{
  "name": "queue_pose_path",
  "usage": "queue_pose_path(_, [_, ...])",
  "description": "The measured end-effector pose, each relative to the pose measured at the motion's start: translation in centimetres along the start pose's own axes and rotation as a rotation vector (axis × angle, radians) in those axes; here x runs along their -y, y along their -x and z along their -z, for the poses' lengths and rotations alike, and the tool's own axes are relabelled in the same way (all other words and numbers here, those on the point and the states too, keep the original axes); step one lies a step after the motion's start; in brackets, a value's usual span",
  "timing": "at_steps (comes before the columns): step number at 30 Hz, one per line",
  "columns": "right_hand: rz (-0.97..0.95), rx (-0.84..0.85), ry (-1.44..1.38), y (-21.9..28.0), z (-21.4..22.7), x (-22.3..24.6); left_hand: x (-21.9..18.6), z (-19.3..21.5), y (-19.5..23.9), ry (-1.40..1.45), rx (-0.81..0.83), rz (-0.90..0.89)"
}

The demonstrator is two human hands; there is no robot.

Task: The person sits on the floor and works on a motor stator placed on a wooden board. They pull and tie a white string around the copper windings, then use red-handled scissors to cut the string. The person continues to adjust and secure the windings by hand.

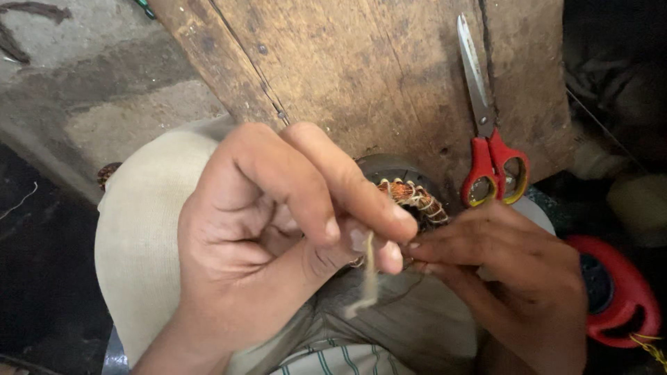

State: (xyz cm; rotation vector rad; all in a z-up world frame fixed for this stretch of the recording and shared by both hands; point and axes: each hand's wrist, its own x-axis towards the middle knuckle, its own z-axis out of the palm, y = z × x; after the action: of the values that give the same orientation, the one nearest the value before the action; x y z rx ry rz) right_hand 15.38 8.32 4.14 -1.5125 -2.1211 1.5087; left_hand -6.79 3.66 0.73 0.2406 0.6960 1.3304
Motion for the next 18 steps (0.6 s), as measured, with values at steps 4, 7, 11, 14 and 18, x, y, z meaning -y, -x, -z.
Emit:
queue_pose_path(4, [-0.051,-0.023,-0.01,0.3,-0.1,-0.5,0.1,-0.4,0.0,-0.124,-0.035,-0.049])
queue_pose_path(7, [-0.114,-0.068,-0.063,0.7,-0.5,-0.7,0.0,-0.7,0.0,-0.242,-0.075,-0.094])
queue_pose_path(11, [-0.157,-0.102,-0.048,1.0,-0.9,-0.5,0.3,-0.8,-0.3,-0.28,-0.102,-0.127])
queue_pose_path(14, [-0.157,-0.079,-0.035,0.7,-0.9,-0.6,0.1,-0.9,-0.3,-0.296,-0.1,-0.116])
queue_pose_path(18, [-0.015,-0.028,-0.003,0.6,-0.7,-1.1,0.1,-0.8,-0.2,-0.226,-0.086,-0.1])
